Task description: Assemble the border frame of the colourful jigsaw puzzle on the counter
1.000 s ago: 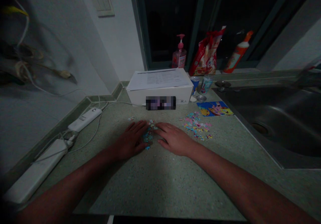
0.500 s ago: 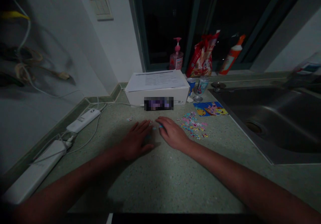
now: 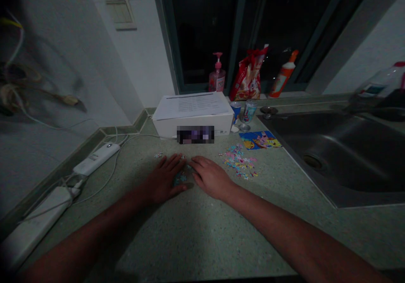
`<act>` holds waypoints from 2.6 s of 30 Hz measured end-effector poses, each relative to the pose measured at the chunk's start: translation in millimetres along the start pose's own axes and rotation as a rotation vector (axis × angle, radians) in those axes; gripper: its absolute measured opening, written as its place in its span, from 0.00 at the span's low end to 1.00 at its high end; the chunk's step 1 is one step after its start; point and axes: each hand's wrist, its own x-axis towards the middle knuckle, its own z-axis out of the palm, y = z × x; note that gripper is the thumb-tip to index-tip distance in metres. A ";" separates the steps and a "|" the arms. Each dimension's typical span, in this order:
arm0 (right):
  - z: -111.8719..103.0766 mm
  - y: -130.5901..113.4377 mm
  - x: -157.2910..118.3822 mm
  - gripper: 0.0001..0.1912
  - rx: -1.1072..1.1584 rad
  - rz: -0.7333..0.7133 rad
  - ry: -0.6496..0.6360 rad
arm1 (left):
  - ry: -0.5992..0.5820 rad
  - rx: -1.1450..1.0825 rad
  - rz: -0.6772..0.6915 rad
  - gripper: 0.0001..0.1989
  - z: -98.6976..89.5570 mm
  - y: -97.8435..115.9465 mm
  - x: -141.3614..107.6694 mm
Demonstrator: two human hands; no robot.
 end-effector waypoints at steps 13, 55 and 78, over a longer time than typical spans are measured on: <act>0.8 -4.9 -3.5 0.23 0.021 -0.077 -0.086 | 0.020 0.026 -0.062 0.47 1.6 -14.8 7.0; -2.5 -3.3 -3.6 0.20 0.038 -0.177 -0.075 | -0.245 -0.046 -0.415 0.10 -94.8 -43.4 -33.1; -3.6 -9.4 -5.2 0.19 0.079 -0.281 -0.090 | -0.400 -0.097 -0.358 0.07 -92.7 -41.0 -37.7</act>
